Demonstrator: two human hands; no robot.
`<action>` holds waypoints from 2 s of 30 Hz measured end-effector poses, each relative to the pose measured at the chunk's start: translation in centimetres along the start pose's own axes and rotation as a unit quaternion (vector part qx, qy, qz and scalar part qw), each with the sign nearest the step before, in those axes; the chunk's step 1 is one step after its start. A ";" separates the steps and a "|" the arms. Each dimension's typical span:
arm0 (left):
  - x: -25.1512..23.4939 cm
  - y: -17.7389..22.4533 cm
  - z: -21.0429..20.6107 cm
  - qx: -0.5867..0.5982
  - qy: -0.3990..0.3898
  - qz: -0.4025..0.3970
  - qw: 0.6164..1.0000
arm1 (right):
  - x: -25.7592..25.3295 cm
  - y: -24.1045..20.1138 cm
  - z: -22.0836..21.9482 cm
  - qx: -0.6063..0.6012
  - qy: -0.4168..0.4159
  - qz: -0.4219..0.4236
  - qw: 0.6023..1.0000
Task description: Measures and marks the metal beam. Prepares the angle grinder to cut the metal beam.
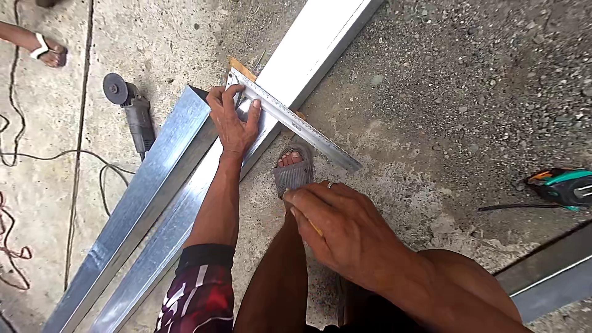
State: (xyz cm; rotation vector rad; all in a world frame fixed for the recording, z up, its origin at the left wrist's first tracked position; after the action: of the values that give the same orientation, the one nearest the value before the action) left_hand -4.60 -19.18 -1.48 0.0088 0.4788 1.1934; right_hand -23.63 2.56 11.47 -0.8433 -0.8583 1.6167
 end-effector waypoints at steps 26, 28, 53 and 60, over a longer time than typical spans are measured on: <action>-1.3 1.1 -0.7 -0.094 -0.136 -0.014 0.986 | -4.2 6.1 -1.4 0.014 -0.029 -0.073 0.997; -1.2 1.1 -0.9 -0.086 -0.131 -0.016 0.988 | -4.3 6.3 -1.4 0.012 -0.031 -0.074 0.997; -1.3 1.5 -0.9 -0.107 -0.120 -0.031 0.987 | -4.8 6.3 -1.9 0.011 -0.038 -0.069 0.997; -1.4 1.5 -1.0 -0.104 -0.122 -0.035 0.986 | -4.8 6.3 -1.8 0.010 -0.040 -0.071 0.997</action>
State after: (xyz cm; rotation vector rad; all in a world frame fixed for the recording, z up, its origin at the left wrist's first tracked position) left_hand -6.72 -20.13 -1.47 -0.0404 0.1363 1.1501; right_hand -24.12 -3.01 5.58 -0.6921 -0.9370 1.5405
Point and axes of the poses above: each hand's wrist, its own x-axis away from the middle knuckle, its own z-axis out of the back of the hand, y = z × x, the point moved 7 cm from there along -x, towards the middle knuckle, and after that the axes turned 10 degrees about -x, right-handed, at the moved point
